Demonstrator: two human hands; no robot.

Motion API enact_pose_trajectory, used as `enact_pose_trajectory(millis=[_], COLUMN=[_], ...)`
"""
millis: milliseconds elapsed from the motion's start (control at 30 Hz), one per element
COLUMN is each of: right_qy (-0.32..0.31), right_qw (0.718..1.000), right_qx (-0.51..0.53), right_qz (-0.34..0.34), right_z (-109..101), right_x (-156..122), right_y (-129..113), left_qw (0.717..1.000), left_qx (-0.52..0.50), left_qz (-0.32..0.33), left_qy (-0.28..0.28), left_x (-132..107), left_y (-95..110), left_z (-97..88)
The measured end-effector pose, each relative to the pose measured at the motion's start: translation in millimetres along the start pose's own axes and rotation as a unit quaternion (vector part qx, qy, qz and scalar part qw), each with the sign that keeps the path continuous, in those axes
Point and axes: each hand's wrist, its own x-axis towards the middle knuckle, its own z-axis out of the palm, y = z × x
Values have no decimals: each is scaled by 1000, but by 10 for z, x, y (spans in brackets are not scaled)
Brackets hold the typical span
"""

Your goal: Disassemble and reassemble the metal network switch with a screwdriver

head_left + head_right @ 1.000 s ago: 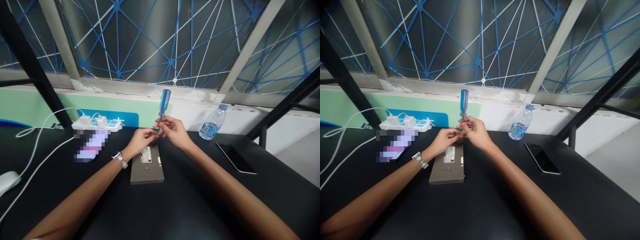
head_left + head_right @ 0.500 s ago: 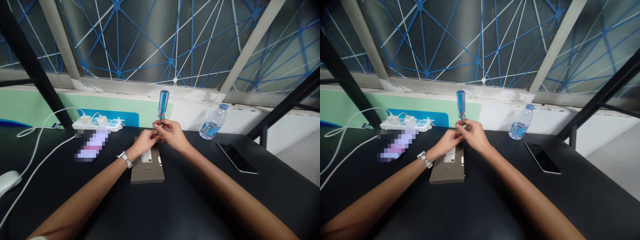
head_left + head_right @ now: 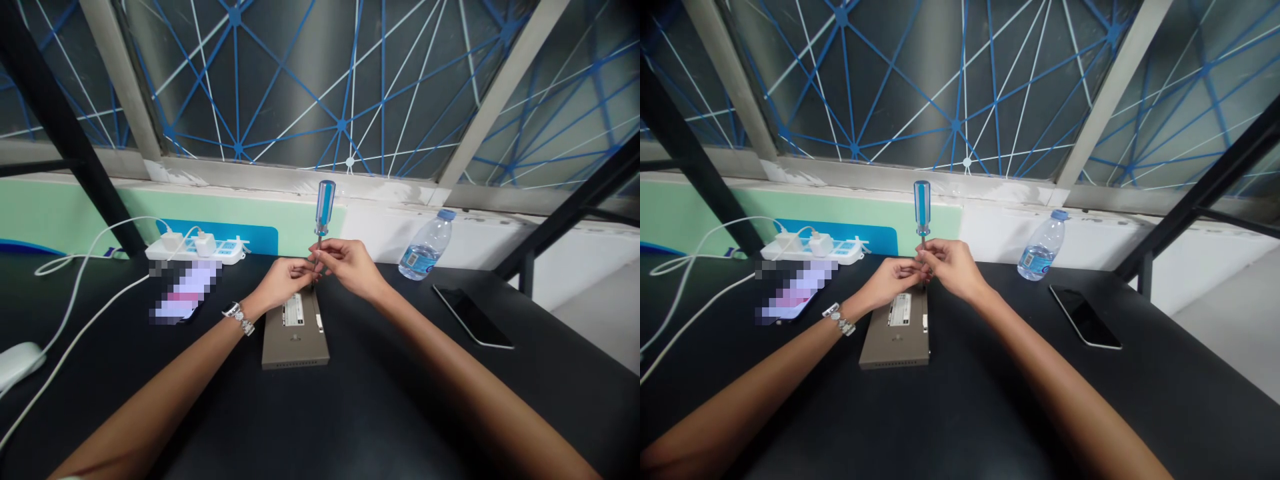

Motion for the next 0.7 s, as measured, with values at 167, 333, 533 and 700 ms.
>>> enact_pose_trajectory(millis=[167, 333, 533, 700], right_qy=[-45, -37, 88, 82], right_qw=[999, 999, 996, 997], right_qx=[5, 14, -18, -10], right_qz=[-21, -20, -22, -12], right_z=[0, 82, 99, 0], right_x=[-3, -25, -8, 31], right_y=[-16, -2, 77, 111], left_qw=[999, 999, 1000, 999], left_qx=[2, -13, -23, -45], left_qz=[35, 34, 14, -16], left_qy=[-1, -18, -10, -1], left_x=[26, 68, 82, 51], left_y=[-66, -57, -65, -34], left_z=[24, 112, 181, 133])
